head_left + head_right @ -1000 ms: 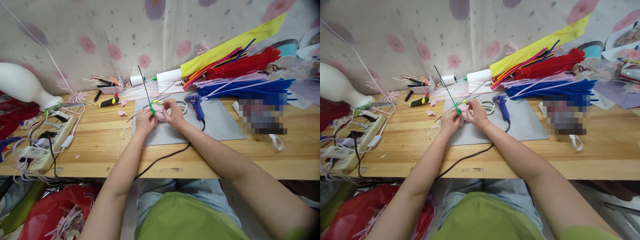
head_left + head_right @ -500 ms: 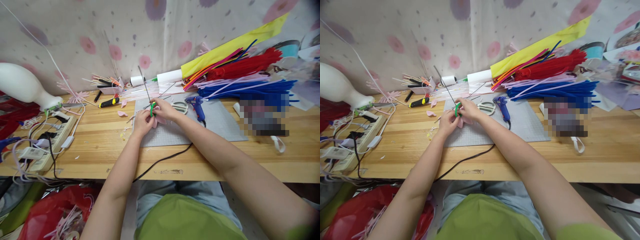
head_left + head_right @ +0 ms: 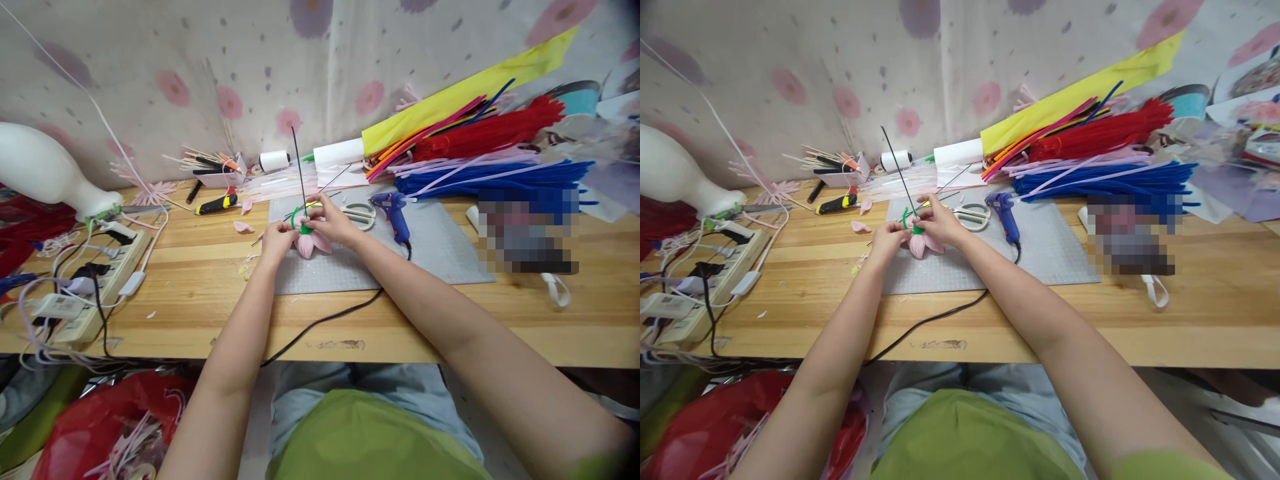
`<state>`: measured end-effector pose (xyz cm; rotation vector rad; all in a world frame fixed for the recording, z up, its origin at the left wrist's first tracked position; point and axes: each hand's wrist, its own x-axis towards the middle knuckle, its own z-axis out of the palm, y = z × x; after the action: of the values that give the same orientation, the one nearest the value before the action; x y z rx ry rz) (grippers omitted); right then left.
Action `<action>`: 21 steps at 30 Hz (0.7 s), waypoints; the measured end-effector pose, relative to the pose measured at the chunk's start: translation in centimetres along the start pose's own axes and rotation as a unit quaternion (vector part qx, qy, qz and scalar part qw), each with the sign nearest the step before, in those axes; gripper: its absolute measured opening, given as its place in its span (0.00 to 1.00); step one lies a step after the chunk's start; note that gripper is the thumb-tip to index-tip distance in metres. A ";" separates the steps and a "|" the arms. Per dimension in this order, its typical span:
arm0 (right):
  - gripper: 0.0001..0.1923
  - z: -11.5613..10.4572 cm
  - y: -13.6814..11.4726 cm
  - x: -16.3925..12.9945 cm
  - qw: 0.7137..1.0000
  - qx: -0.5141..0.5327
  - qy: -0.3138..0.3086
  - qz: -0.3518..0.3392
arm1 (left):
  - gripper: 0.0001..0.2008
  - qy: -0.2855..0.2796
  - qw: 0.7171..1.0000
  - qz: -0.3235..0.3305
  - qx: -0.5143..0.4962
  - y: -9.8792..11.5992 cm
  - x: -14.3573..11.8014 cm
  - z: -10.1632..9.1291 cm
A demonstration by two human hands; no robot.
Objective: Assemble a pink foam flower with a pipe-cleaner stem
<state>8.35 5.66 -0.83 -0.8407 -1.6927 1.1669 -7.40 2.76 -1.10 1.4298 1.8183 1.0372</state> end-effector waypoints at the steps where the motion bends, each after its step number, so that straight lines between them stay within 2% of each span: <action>1: 0.24 0.0 0.1 0.0 1.000 0.012 -0.004 0.002 | 0.06 0.004 1.000 -0.010 0.001 0.1 0.1 0.0; 3: 0.24 0.0 0.3 -0.1 0.999 0.028 -0.018 0.005 | 0.09 0.015 1.000 -0.009 0.021 0.5 0.3 0.1; 6: 0.24 0.2 0.7 -0.2 0.999 0.018 -0.035 -0.010 | 0.11 0.011 0.997 0.028 0.074 1.2 0.1 0.3; 9: 0.23 0.4 1.0 -0.3 0.999 -0.019 -0.021 -0.031 | 0.10 0.031 0.992 0.060 0.108 1.5 -0.1 0.5; 11: 0.23 0.6 1.1 -0.5 0.998 -0.044 -0.007 -0.041 | 0.08 0.052 0.992 0.072 0.094 1.4 -0.4 0.4; 13: 0.22 0.8 1.0 -0.6 0.997 -0.064 0.005 -0.053 | 0.06 0.046 0.993 0.091 0.051 1.4 -0.7 -0.1; 15: 0.23 1.0 0.8 -0.7 0.995 -0.079 0.010 -0.061 | 0.06 -0.016 0.992 0.123 -0.013 1.6 -1.1 -1.1; 17: 0.23 1.1 0.6 -0.8 0.993 -0.094 0.010 -0.065 | 0.09 -0.139 0.977 0.142 -0.071 2.0 -1.7 -2.2; 18: 0.23 1.1 0.6 -0.8 0.993 -0.100 0.009 -0.064 | 0.10 -0.177 0.970 0.139 -0.092 2.1 -2.0 -2.7; 21: 0.23 0.9 0.8 -0.8 0.992 -0.110 0.010 -0.062 | 0.12 -0.221 0.959 0.135 -0.111 2.3 -2.8 -3.7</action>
<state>7.81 4.93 -1.98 -0.8630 -1.8525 0.8964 -8.60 -0.43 2.78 1.6403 1.1757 0.9226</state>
